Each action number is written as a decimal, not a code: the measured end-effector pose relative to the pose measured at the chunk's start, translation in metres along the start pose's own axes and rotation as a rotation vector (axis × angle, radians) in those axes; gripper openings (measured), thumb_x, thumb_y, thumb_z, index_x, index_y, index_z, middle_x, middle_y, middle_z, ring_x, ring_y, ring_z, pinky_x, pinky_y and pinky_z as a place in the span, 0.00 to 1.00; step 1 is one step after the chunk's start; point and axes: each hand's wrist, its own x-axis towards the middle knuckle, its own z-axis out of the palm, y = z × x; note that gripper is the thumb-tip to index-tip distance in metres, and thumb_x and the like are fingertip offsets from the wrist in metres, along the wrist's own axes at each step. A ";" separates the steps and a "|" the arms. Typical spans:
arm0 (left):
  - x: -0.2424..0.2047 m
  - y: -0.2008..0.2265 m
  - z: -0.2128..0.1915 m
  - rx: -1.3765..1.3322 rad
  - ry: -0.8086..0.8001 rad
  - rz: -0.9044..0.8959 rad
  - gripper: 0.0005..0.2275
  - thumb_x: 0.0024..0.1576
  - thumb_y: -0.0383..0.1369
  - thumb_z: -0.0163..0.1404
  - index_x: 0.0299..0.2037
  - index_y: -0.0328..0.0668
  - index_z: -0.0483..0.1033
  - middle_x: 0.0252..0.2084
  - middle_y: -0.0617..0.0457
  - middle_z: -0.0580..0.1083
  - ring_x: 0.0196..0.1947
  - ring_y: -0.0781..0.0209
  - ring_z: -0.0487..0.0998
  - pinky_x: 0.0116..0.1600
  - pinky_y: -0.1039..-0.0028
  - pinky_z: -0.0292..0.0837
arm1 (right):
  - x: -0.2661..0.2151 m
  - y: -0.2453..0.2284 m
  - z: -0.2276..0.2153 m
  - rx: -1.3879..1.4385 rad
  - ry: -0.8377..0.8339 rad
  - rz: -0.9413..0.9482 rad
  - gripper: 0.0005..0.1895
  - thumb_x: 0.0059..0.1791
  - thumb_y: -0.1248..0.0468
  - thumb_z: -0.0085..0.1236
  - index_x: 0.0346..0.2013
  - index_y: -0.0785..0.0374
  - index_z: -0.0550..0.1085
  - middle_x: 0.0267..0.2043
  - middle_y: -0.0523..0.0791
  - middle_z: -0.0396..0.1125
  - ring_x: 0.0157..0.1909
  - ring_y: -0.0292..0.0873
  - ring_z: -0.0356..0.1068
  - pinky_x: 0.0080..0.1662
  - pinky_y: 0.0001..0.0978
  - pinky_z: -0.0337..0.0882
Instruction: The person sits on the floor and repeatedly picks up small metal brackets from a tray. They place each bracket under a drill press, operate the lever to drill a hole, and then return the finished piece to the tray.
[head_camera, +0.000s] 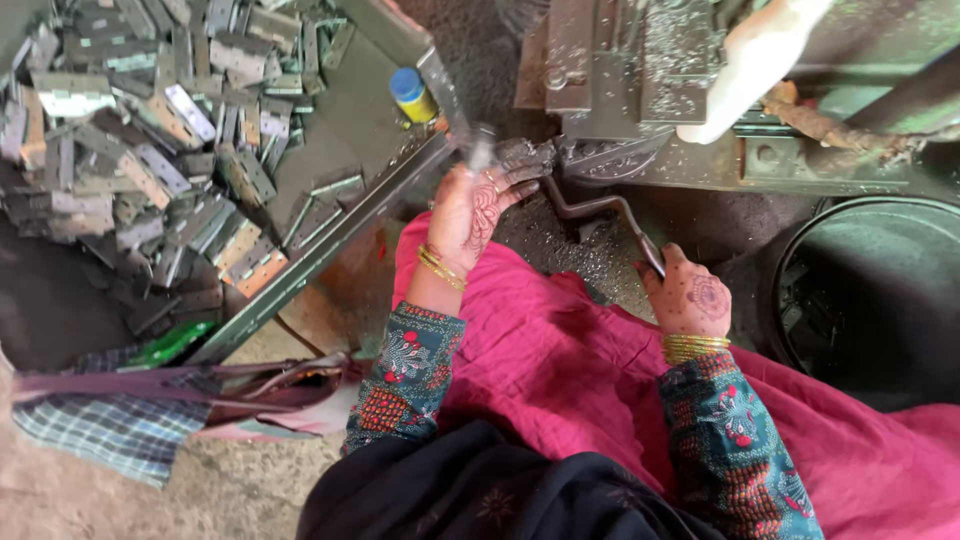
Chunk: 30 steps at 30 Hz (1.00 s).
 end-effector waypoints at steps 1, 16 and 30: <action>0.001 0.000 -0.002 0.119 0.049 0.061 0.21 0.68 0.39 0.47 0.63 0.27 0.69 0.60 0.37 0.72 0.61 0.38 0.76 0.66 0.42 0.71 | 0.001 0.001 0.001 -0.005 -0.002 -0.014 0.22 0.53 0.42 0.54 0.46 0.56 0.74 0.33 0.56 0.74 0.37 0.62 0.75 0.40 0.56 0.72; -0.046 0.123 -0.173 2.224 0.795 -0.189 0.28 0.46 0.41 0.62 0.59 0.56 0.72 0.65 0.50 0.68 0.63 0.47 0.68 0.64 0.39 0.55 | 0.005 0.010 0.012 -0.126 -0.056 -0.019 0.26 0.54 0.39 0.50 0.50 0.57 0.73 0.40 0.59 0.75 0.44 0.65 0.75 0.44 0.58 0.72; -0.002 0.129 -0.153 2.201 0.960 -0.170 0.17 0.48 0.44 0.65 0.41 0.43 0.84 0.50 0.45 0.77 0.54 0.45 0.76 0.59 0.59 0.71 | -0.003 0.003 0.002 -0.059 -0.046 0.004 0.29 0.54 0.39 0.50 0.58 0.56 0.74 0.42 0.59 0.75 0.45 0.65 0.75 0.47 0.58 0.72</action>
